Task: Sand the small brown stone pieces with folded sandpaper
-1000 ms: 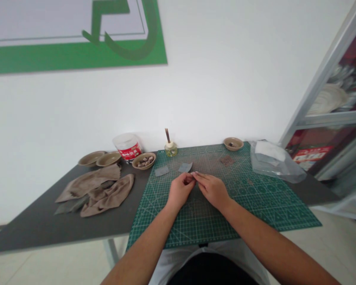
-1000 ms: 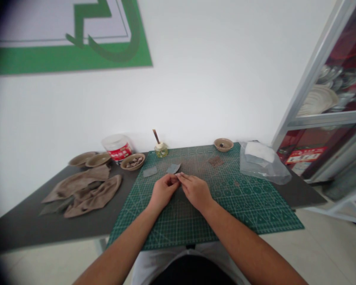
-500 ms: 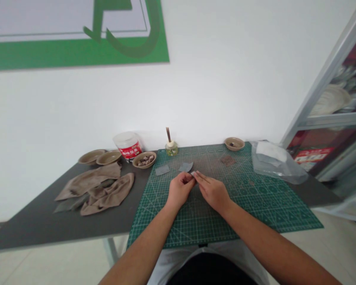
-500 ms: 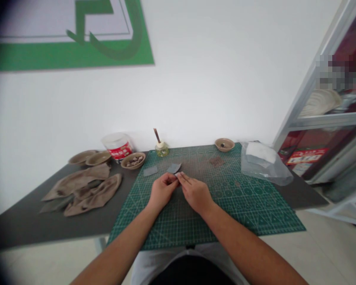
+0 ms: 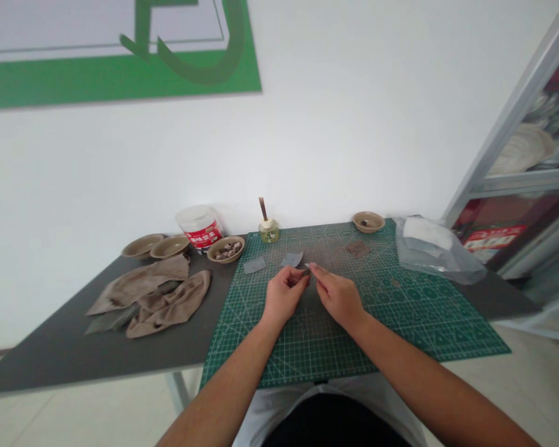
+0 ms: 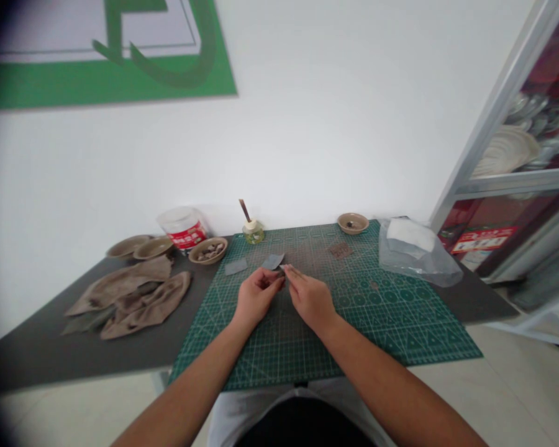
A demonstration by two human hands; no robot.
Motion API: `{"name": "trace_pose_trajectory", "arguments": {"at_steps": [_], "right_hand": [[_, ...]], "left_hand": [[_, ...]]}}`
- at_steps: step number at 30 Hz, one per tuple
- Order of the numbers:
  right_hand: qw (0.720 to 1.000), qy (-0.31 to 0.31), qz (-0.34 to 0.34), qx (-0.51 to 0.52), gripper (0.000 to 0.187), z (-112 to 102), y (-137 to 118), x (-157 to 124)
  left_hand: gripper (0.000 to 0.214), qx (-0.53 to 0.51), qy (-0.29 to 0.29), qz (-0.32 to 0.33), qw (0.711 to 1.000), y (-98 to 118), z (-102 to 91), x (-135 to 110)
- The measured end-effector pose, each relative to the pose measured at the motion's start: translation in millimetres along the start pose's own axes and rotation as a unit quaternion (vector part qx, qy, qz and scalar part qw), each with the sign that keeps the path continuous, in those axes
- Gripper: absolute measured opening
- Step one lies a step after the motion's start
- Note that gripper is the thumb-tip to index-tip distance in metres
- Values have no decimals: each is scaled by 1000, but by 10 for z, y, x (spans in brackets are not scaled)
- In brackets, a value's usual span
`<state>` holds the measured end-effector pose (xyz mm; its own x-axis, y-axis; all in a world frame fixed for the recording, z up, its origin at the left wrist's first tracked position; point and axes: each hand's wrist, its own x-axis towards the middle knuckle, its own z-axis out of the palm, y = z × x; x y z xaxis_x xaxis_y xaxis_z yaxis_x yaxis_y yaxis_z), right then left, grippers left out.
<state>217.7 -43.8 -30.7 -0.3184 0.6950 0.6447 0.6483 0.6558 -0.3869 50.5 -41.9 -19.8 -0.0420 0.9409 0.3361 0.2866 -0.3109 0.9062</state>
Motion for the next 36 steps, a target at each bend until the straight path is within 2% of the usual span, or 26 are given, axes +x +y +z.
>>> {"name": "trace_pose_trajectory", "arguments": {"at_steps": [4, 9, 16, 23, 27, 32, 36], "right_hand": [[999, -34, -21, -15, 50, 12, -48, -11], [999, -32, -35, -6, 48, 11, -43, -18], [998, -2, -12, 55, 48, 5, -57, -27], [994, 3, 84, 70, 38, -17, 27, 8], [991, 25, 104, 83, 38, -22, 65, 27], [990, 38, 103, 83, 38, -33, 59, 31], [995, 31, 59, 69, 42, -33, 28, 21]], "left_hand": [[16, -2, -12, 5, 1000, -10, -1, 6], [15, -10, -13, 10, 1000, 0, -4, -9], [15, -39, -14, 6, 999, -3, -2, -10], [21, -68, -18, 4, 998, -7, 5, 7], [27, -88, -41, -5, 995, 14, 22, 18], [33, -80, -53, -14, 995, 9, 38, 14], [19, -29, -48, -12, 998, -5, 3, 13]]}}
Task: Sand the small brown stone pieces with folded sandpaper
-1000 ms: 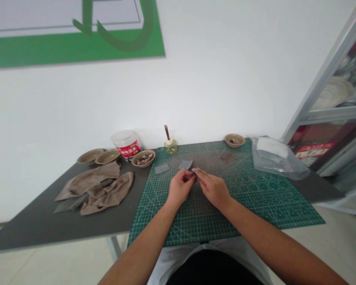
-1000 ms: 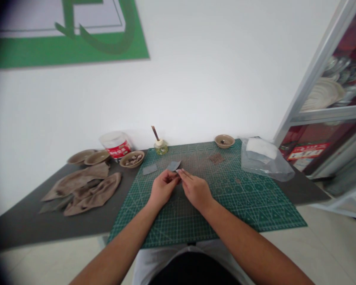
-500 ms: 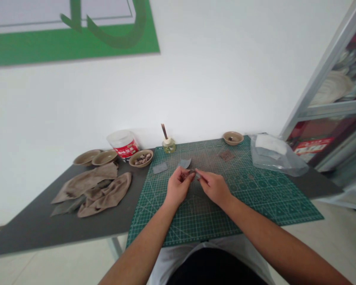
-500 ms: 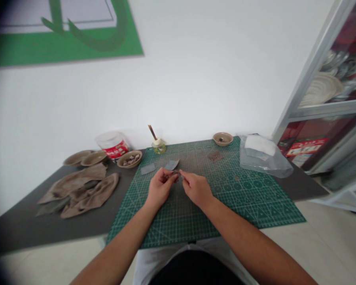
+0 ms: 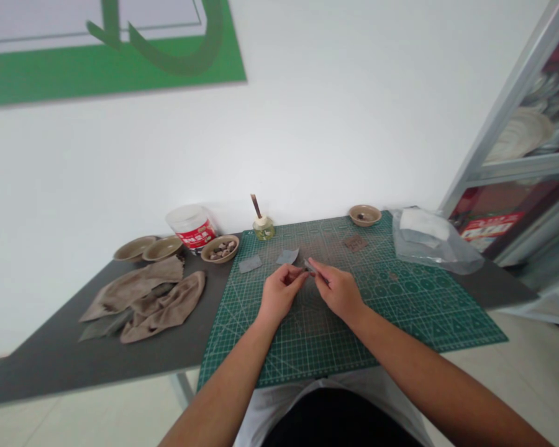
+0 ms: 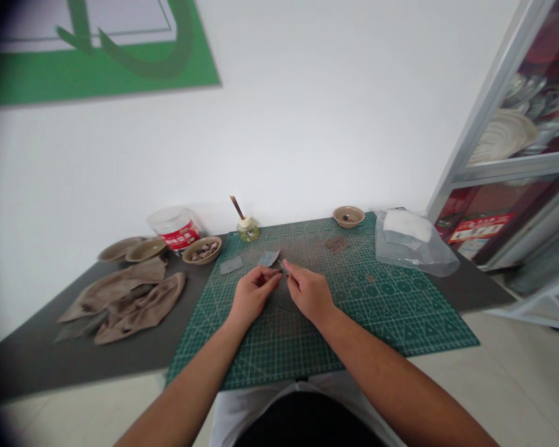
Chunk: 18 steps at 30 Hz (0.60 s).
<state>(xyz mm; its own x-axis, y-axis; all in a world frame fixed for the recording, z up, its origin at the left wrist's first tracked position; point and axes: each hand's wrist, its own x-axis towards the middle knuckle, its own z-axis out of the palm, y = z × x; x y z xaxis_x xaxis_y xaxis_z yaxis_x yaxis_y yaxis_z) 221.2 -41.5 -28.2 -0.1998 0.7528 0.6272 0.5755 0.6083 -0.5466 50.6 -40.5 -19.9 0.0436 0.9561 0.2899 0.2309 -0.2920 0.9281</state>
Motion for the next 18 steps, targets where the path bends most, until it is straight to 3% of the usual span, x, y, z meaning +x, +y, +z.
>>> {"name": "trace_pose_trajectory", "arguments": {"at_steps": [4, 8, 18], "right_hand": [[995, -51, -73, -42, 50, 26, -46, -21], [988, -87, -90, -94, 51, 42, -63, -27], [990, -68, -85, -92, 48, 69, -49, -36]], "left_hand": [[13, 42, 13, 4, 999, -2, -34, 5], [11, 66, 30, 2, 997, -6, -43, 6], [15, 70, 47, 0, 996, 11, -48, -9]]}}
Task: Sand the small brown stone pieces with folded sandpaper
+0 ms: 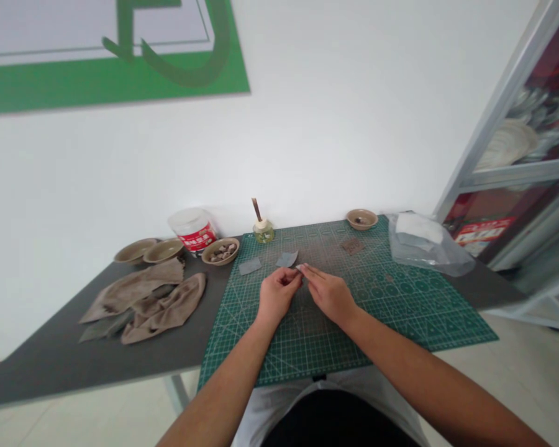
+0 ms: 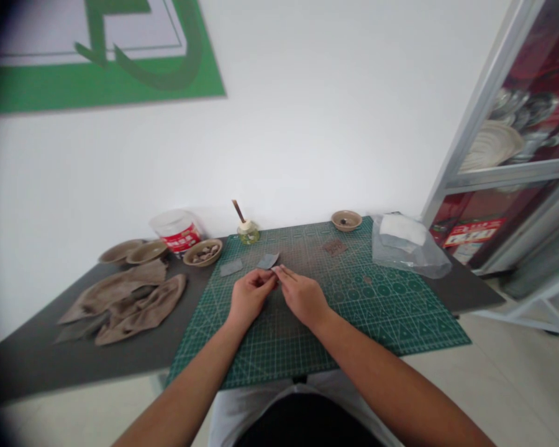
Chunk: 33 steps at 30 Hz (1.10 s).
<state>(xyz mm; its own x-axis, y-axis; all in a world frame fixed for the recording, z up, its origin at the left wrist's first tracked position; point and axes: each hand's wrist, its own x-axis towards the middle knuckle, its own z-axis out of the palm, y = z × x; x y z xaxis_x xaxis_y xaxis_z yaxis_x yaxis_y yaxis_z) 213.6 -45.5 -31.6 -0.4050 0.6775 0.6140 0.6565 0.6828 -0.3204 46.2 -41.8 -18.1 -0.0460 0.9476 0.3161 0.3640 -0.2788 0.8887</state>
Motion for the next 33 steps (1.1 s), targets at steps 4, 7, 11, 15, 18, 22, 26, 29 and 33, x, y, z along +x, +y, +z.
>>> {"name": "trace_pose_trajectory", "arguments": {"at_steps": [4, 7, 11, 15, 18, 22, 26, 29, 33], "right_hand": [[1000, -1, -8, 10, 47, -6, 15, 9], [1000, -4, 0, 24, 46, -4, 42, 29], [997, 10, 67, 25, 42, 4, 65, 34], [992, 58, 102, 47, 44, 2, 73, 21], [993, 71, 61, 73, 47, 3, 63, 15], [997, 36, -3, 64, 50, 14, 37, 14], [998, 36, 3, 44, 47, 15, 17, 6], [997, 46, -12, 56, 48, 0, 2, -5], [996, 56, 10, 65, 47, -25, -15, -14]], "left_hand": [[17, -10, 1, 0, 1000, -27, 0, 1], [18, -25, 2, -1, 1000, -49, 8, 3], [20, -56, 9, 0, 998, -51, 30, 19], [19, -65, 20, 5, 998, -42, 44, 36], [16, -65, 15, 13, 998, -47, 46, 38], [13, -68, -6, 21, 997, -58, 42, 25], [12, -70, -15, 24, 997, -59, 39, 7], [12, -76, -16, 26, 997, -53, 38, -1], [12, -79, -12, 29, 996, -43, 35, -4]]}}
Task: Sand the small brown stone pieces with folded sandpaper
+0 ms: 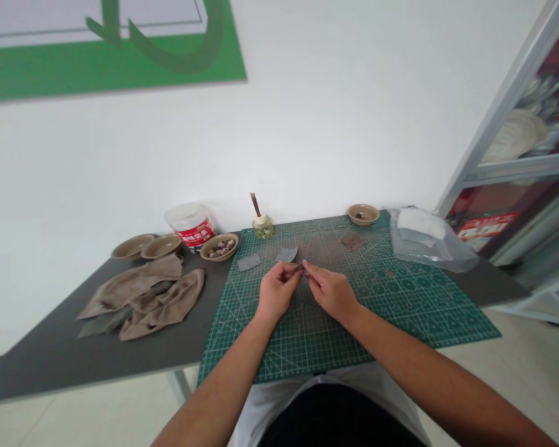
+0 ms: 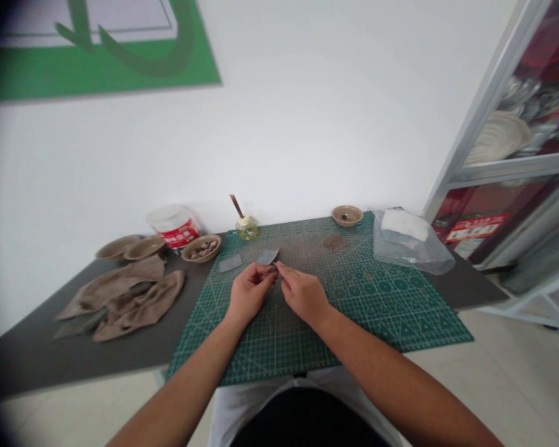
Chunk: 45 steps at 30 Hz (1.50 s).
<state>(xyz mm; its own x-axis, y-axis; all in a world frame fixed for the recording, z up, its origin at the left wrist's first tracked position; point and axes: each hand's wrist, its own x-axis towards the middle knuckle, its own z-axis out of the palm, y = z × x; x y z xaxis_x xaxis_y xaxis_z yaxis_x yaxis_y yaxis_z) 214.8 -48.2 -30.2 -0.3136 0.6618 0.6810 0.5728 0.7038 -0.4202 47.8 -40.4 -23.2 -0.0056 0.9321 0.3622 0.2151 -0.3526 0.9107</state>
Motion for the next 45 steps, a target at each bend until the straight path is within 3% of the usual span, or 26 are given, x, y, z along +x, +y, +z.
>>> {"name": "trace_pose_trajectory", "arguments": {"at_steps": [4, 7, 13, 18, 25, 33, 40, 45], "right_hand": [[1000, -10, -5, 13, 47, -1, 11, 3], [999, -26, 36, 11, 44, 16, 42, 10], [997, 8, 73, 30, 42, 28, 55, 13], [997, 11, 48, 61, 43, 15, 39, 10], [996, 11, 66, 67, 42, 11, 59, 12], [996, 25, 1, 84, 42, -71, -9, 21], [998, 5, -2, 64, 50, -87, 12, 35], [999, -6, 6, 36, 48, -69, 30, 41]], "left_hand": [[12, -2, 16, 7, 1000, 27, -13, -4], [13, -5, 45, 14, 999, 50, -28, -1], [16, 0, 50, 3, 999, 32, -20, 14], [14, 13, 20, -9, 1000, 0, -14, 25], [14, 21, -5, -11, 1000, -1, -12, 24], [13, 20, 53, 3, 998, -21, -63, 100], [10, 42, 22, 1, 999, 35, -46, 48], [15, 51, 31, -3, 998, 65, -62, 45]]}}
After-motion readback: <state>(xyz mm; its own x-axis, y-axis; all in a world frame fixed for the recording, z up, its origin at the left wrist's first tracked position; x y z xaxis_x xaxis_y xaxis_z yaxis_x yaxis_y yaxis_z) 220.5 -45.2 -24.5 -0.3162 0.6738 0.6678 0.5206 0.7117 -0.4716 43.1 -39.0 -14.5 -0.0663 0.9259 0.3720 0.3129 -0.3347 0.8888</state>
